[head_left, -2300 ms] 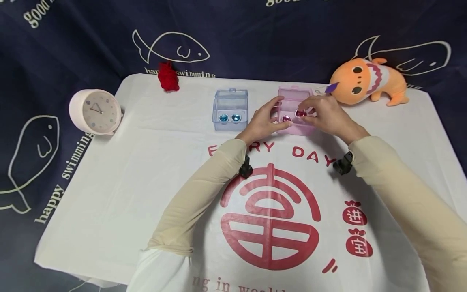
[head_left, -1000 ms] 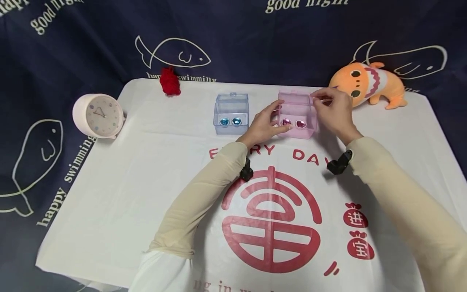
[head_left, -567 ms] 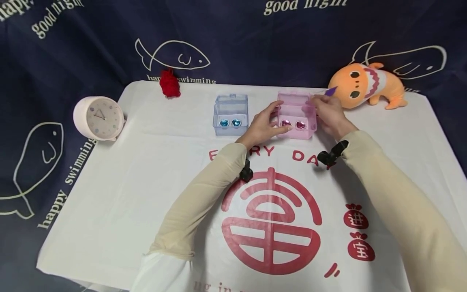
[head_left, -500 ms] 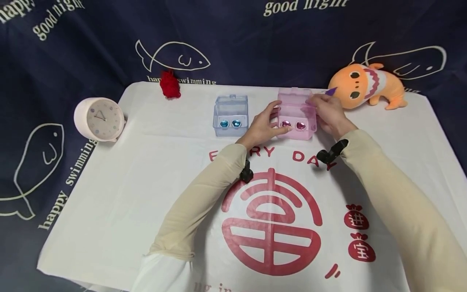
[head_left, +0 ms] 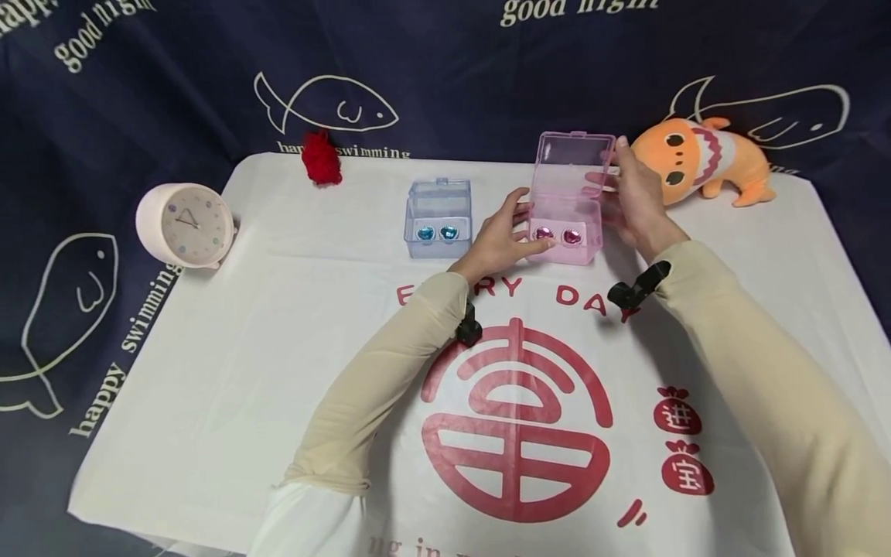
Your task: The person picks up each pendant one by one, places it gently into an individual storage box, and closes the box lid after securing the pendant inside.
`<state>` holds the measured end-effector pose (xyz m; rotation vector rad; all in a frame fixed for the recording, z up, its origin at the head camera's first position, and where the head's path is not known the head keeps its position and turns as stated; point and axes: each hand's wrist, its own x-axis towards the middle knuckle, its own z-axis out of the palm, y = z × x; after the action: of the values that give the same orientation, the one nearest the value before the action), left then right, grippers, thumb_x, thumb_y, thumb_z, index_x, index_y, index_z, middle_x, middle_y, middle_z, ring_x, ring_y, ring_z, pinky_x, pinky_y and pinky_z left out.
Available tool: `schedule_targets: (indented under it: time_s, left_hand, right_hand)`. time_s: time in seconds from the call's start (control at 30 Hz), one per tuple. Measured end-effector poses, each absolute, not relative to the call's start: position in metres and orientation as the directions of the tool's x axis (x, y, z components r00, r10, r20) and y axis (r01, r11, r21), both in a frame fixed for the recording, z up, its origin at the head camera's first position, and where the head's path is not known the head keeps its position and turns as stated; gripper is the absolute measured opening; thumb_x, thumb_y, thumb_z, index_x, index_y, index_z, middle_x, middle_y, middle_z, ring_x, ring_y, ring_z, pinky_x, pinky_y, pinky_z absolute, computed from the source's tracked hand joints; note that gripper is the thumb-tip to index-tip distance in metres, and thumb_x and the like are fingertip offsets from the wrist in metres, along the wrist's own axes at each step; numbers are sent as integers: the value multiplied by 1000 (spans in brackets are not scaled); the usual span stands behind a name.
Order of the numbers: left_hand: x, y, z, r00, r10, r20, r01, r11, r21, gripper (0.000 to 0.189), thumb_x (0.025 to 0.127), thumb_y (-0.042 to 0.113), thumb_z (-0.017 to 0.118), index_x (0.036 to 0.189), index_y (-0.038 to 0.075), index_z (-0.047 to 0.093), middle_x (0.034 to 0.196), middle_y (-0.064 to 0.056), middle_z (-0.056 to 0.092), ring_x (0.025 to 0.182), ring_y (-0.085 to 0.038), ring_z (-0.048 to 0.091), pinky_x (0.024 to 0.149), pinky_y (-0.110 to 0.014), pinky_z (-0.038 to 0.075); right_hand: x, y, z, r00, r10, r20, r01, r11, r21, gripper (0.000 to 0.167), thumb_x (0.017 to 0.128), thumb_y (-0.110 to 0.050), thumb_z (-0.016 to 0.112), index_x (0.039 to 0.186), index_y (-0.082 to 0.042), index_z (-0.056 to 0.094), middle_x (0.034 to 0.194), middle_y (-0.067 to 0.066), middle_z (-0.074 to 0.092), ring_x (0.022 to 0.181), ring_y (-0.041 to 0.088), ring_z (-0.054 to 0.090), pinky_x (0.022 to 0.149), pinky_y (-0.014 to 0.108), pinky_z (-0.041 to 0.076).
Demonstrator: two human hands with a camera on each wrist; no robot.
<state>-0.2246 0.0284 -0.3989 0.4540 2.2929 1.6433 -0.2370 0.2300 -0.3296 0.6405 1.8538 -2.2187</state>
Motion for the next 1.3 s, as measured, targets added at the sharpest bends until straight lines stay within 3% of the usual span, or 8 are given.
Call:
schedule_targets:
  time_s: [0.13,0.3,0.5,0.6,0.77,1.0,1.13,1.3]
  left_hand:
    - [-224,28,-399,-911,411,-46,92,310,946,93,80,24,80,151,20,20,149,-8,40,138,-15,41,102,-18,45]
    - [-224,28,-398,-909,413,-56,84,315,945,93,80,25,80,152,21,20,151,-6,38,139,-13,40,103,-18,44]
    - [-224,28,-397,-905,421,-57,87,315,945,93,81,27,79,152,22,20,151,-5,37,139,-12,39,103,-18,43]
    - [-223,28,-397,-906,422,-44,99,311,945,93,81,26,79,152,22,19,151,-5,38,139,-12,40,104,-19,43]
    - [-223,29,-397,-904,427,-35,110,311,944,96,79,28,80,153,24,19,151,-4,37,139,-12,39,105,-20,42]
    - [-221,29,-394,-897,440,-35,142,363,921,93,80,41,77,153,27,19,151,-3,37,138,-14,40,109,-23,40]
    - [-220,28,-393,-896,441,-41,128,346,930,82,86,43,69,152,28,22,153,-2,36,139,-14,39,110,-24,39]
    - [-220,26,-395,-895,445,-21,154,354,923,72,90,46,62,151,30,27,153,0,36,139,-13,40,112,-23,36]
  right_hand:
    - [-232,231,-328,-903,158,-400,375,-170,-911,51,87,-61,57,114,-18,64,95,-4,68,92,13,65,89,35,46]
    - [-224,239,-328,-924,94,-370,351,-175,-920,46,88,-54,62,111,-14,66,100,-2,67,98,14,63,94,35,45]
    - [-214,252,-333,-956,-57,-288,294,-234,-927,24,92,-30,67,102,-9,68,96,2,72,92,15,69,75,27,58]
    - [-209,260,-339,-961,-159,-228,261,-229,-938,17,91,-17,67,105,-7,68,102,3,70,97,16,67,76,27,59]
    - [-202,269,-347,-947,-271,-170,229,-203,-952,24,92,-7,65,115,-4,66,121,2,59,106,14,60,82,29,58]
    - [-193,272,-358,-946,-286,-151,218,-219,-951,35,88,12,59,118,-4,67,145,6,42,113,12,57,82,23,57]
    - [-190,270,-363,-960,-231,-158,171,-36,-985,44,84,15,62,123,-6,64,154,6,35,136,20,42,91,15,50]
    - [-187,267,-368,-968,-184,-169,150,112,-982,48,84,9,68,128,-9,61,155,8,34,132,19,46,86,10,50]
